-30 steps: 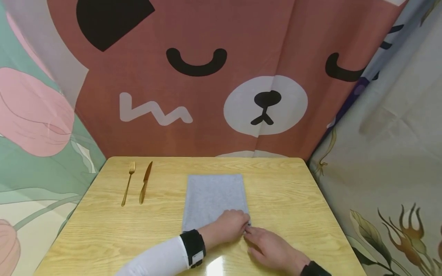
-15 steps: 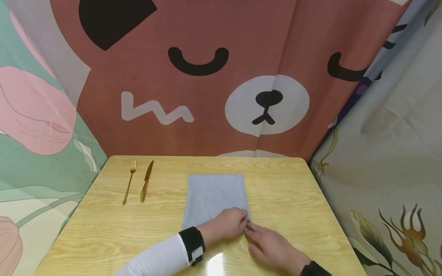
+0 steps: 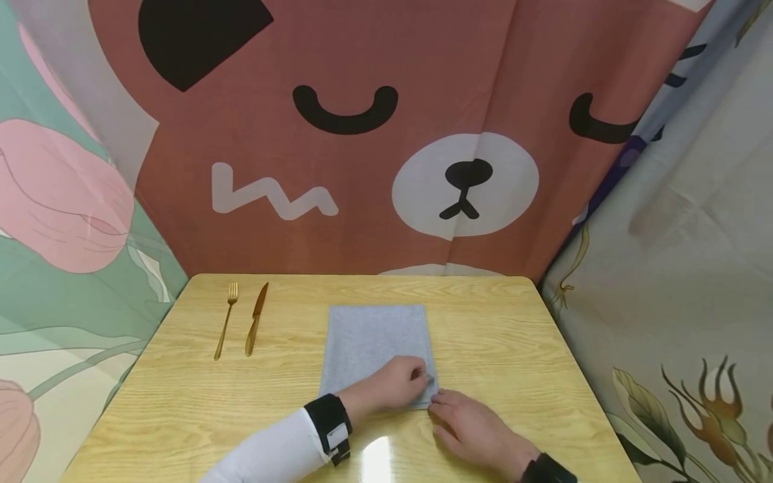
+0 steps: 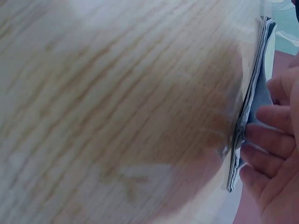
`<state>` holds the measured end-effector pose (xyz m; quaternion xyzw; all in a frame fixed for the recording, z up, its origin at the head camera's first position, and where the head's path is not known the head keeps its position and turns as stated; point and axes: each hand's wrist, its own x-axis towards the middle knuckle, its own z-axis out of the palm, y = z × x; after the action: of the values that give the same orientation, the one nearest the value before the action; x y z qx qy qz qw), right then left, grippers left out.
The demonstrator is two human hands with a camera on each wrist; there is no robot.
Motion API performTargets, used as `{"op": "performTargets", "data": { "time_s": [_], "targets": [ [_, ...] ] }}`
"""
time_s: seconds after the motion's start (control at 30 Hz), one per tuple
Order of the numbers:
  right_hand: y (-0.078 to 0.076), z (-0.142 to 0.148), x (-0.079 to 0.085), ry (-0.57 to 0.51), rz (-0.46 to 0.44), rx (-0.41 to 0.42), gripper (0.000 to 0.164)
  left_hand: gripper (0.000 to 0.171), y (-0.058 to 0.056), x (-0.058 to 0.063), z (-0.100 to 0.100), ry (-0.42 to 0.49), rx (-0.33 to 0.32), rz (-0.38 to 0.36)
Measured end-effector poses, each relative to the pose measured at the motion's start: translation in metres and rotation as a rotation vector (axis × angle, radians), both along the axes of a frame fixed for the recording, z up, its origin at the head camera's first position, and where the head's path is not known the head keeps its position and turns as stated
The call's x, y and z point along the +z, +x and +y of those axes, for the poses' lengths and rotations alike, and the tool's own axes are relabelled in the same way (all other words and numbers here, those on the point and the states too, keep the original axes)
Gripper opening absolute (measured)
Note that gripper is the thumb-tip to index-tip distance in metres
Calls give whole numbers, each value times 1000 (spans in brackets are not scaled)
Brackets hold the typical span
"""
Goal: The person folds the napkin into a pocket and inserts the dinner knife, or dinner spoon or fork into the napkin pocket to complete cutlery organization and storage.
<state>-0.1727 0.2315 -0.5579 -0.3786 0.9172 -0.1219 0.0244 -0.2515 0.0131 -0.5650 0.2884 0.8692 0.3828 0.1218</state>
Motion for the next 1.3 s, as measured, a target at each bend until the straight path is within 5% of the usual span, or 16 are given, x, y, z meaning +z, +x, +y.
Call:
{"op": "performTargets", "data": {
  "time_s": [0.2,0.33,0.53,0.83,1.0,1.3],
  "targets": [
    [0,-2,-3,51,-91,29,44,23,-1,5,-5,66,36,-45],
    [-1,-4,-3,78,-141,15,49,22,3,8,-3,37,44,1],
    [0,-3,-5,74,-122,18,53,19,12,11,7,-42,44,84],
    [4,-6,2,68,-84,56,56,10,12,0,16,-82,54,94],
    [2,-8,6,81,-111,45,54,25,11,-3,17,-86,75,148],
    [0,-7,4,70,-181,23,51,28,5,3,8,154,140,56]
  ]
}}
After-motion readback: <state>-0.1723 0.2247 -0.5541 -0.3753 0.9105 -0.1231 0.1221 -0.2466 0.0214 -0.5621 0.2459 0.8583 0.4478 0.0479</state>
